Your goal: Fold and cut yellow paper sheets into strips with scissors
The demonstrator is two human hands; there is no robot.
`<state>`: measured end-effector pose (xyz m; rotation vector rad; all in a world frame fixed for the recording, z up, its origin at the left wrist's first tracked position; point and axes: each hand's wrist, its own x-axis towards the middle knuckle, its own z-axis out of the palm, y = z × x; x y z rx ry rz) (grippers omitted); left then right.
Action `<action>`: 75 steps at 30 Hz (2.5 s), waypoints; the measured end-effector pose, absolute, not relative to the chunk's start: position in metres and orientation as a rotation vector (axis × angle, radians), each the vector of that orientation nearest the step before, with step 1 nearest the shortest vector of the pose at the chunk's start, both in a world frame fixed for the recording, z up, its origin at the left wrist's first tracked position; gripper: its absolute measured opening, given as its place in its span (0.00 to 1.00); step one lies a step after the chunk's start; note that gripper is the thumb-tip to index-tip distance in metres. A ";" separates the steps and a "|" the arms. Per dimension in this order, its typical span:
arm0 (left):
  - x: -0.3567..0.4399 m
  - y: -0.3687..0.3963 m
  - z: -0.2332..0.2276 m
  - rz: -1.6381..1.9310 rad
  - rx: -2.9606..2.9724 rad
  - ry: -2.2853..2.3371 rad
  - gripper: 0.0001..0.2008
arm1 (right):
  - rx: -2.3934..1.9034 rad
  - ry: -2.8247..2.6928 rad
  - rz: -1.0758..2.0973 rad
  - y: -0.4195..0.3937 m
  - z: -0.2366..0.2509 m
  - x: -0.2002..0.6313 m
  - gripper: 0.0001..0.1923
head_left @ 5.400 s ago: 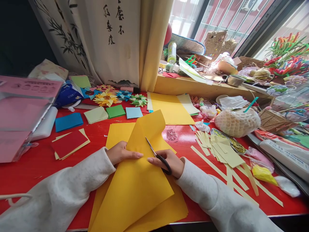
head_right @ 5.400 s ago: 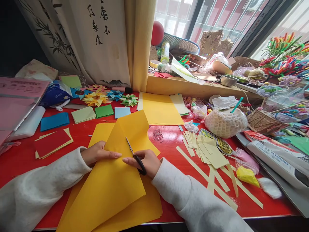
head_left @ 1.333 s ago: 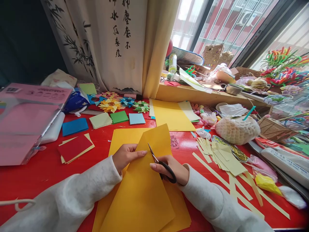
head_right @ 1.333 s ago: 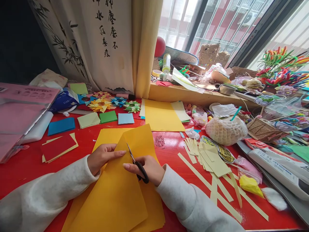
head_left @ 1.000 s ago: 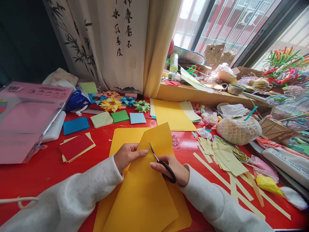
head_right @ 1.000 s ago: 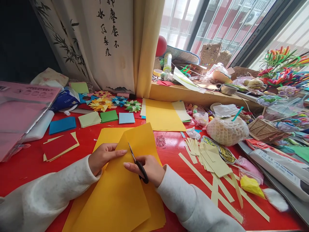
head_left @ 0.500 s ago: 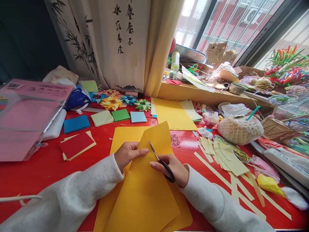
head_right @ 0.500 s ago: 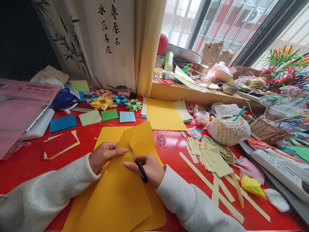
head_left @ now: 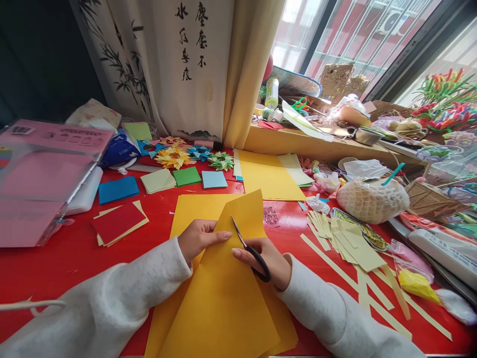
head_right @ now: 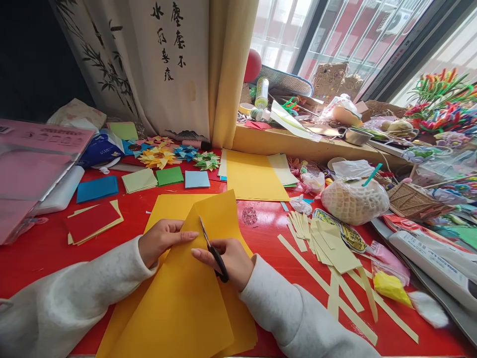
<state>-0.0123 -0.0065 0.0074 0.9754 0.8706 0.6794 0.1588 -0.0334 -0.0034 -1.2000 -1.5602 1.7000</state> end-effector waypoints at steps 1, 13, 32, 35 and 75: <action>-0.012 -0.007 0.008 0.678 0.980 0.872 0.09 | -1.208 -1.554 1.698 -0.033 -0.003 0.158 0.19; -0.012 -0.009 0.004 0.640 0.978 0.859 0.09 | -1.266 -1.559 1.600 -0.032 -0.005 0.157 0.21; -0.009 -0.012 0.001 0.583 0.950 0.826 0.07 | -1.228 -1.514 1.678 -0.032 -0.006 0.157 0.19; -0.008 -0.013 -0.001 0.572 0.930 0.804 0.08 | -1.243 -1.519 1.666 -0.032 -0.006 0.158 0.19; -0.065 0.038 0.008 0.534 1.401 1.299 0.13 | -1.950 -2.074 0.344 0.033 -0.012 0.258 0.25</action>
